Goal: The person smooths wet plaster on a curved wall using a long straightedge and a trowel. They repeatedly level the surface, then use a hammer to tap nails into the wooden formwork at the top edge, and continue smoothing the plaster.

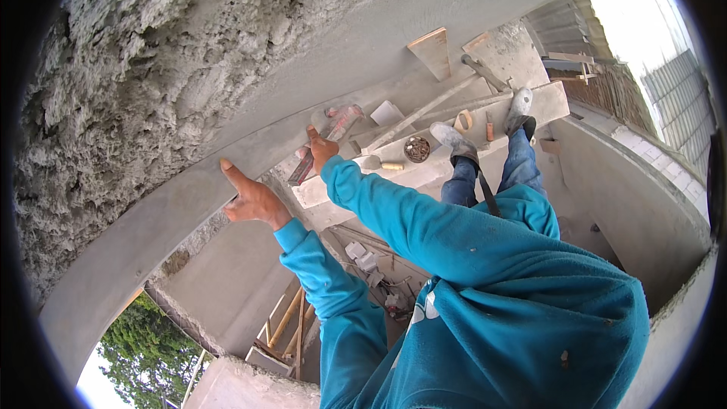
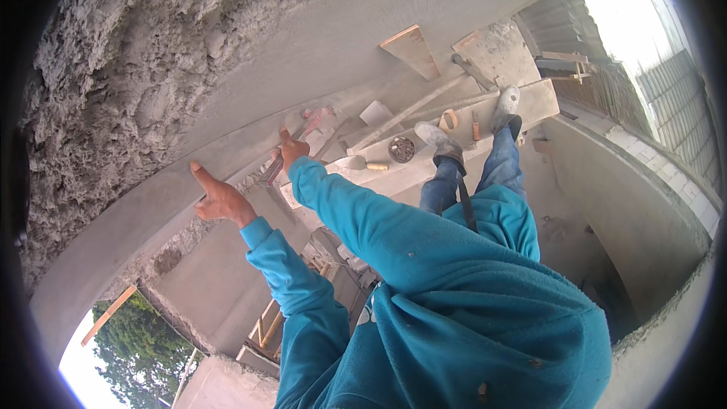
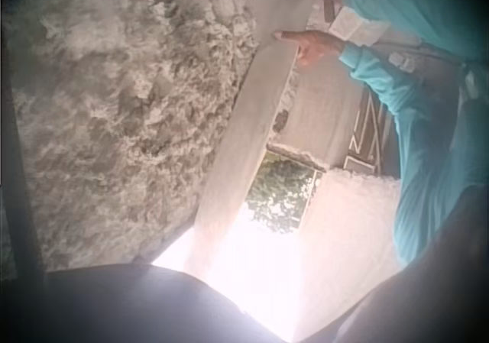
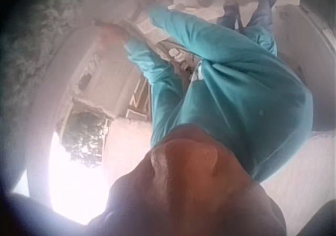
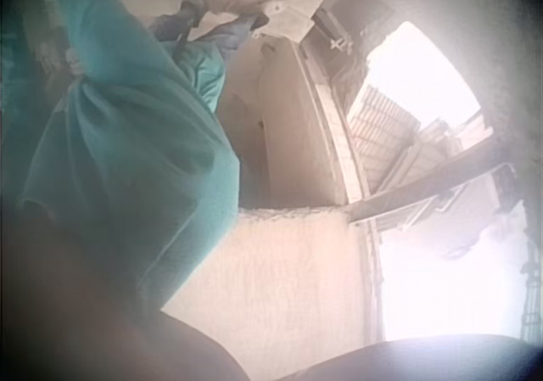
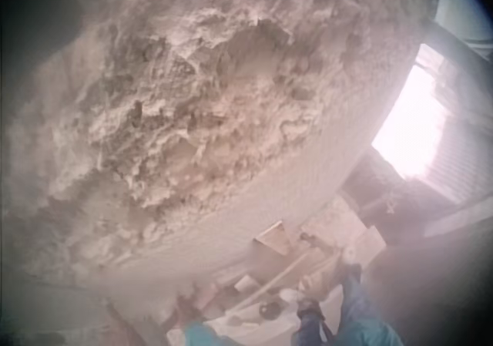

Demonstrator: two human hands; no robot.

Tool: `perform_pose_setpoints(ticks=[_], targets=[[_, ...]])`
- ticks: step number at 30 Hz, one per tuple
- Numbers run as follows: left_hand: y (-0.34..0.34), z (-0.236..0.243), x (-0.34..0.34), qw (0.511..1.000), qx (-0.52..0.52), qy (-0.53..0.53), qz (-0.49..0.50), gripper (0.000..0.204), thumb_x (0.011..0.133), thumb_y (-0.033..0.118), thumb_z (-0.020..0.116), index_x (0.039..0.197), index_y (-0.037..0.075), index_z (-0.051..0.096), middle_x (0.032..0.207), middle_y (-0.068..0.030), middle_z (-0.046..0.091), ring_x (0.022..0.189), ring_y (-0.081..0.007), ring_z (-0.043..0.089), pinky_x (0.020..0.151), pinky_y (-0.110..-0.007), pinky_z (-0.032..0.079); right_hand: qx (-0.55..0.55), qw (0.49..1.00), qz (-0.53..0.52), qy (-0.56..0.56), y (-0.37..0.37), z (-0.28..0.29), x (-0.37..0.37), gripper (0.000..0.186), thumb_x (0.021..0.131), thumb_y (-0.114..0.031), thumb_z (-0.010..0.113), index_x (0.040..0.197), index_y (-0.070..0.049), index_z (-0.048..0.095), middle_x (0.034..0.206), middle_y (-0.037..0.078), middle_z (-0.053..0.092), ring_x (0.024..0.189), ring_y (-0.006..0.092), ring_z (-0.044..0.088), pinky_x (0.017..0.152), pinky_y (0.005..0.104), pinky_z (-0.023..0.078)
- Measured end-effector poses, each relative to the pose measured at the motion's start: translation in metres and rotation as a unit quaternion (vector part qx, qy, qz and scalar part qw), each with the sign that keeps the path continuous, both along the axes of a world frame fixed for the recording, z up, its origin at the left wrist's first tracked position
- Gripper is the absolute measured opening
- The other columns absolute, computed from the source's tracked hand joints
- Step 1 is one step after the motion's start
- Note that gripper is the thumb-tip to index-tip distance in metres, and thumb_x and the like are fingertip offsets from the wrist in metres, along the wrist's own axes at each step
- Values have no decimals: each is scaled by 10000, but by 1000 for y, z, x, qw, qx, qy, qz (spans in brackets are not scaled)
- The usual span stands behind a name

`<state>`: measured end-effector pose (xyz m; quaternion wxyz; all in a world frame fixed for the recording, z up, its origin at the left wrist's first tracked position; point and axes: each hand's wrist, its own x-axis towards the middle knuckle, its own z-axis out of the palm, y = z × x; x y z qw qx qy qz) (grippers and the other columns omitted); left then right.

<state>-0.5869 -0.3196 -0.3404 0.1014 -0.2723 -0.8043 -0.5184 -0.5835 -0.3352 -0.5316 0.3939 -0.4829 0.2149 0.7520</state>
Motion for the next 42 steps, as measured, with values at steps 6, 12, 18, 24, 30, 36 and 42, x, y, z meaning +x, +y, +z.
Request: perform_pose_setpoints(ticks=[6, 12, 18, 24, 30, 36, 42], targets=[[-3, -1, 1, 999, -3, 9, -33, 605, 822, 428, 848, 867, -151, 677, 853, -155, 673, 776, -200, 575, 730, -400, 505, -11, 1000, -14, 19, 2, -11, -4, 548, 941, -415, 743, 821, 108, 630, 685, 150, 639, 539, 259, 651, 485, 381, 524], [-15, 0, -7, 990, -132, -43, 16, 611, 803, 427, 877, 907, -144, 687, 924, -161, 689, 773, -210, 580, 734, -390, 507, -39, 999, 30, 19, 4, -9, 3, 518, 939, -434, 736, 856, 71, 662, 744, 151, 686, 565, 252, 660, 529, 378, 538], [-38, -51, -1, 958, -266, 40, -102, 717, 700, 424, 940, 1091, -119, 682, 1038, -205, 688, 961, -344, 662, 925, -463, 506, -34, 998, 53, 21, 5, -11, 5, 507, 939, -455, 729, 864, 44, 681, 760, 143, 704, 608, 239, 661, 575, 377, 536], [-51, -95, -17, 884, -457, -41, -94, 852, 685, 647, 853, 1118, -77, 732, 960, -206, 748, 950, -314, 716, 882, -442, 539, 118, 972, 171, -112, -4, -26, 13, 522, 928, -473, 738, 929, 47, 693, 893, 139, 723, 739, 267, 678, 685, 425, 543], [-45, -107, -19, 837, -517, -146, -104, 722, 760, 691, 756, 1119, 66, 791, 1034, -175, 775, 1030, -288, 729, 925, -391, 534, -7, 991, 131, 22, 2, -40, 16, 477, 943, -447, 731, 1001, 25, 693, 930, 126, 708, 789, 254, 674, 702, 438, 551], [-51, -127, -31, 841, -511, -174, -38, 742, 707, 707, 785, 1000, 25, 797, 1033, -181, 772, 1030, -317, 733, 869, -410, 558, 101, 973, 163, 127, -13, -55, 27, 314, 1062, -406, 553, 1074, -107, 644, 933, 53, 664, 824, 210, 666, 704, 400, 581], [-13, -118, -25, 853, -495, -127, -104, 670, 716, 696, 776, 1041, 110, 797, 974, -117, 782, 981, -293, 738, 878, -398, 557, 96, 975, 114, 164, 13, -89, 16, 297, 1081, -359, 519, 1161, -89, 613, 1105, 103, 689, 985, 281, 685, 872, 471, 582]])
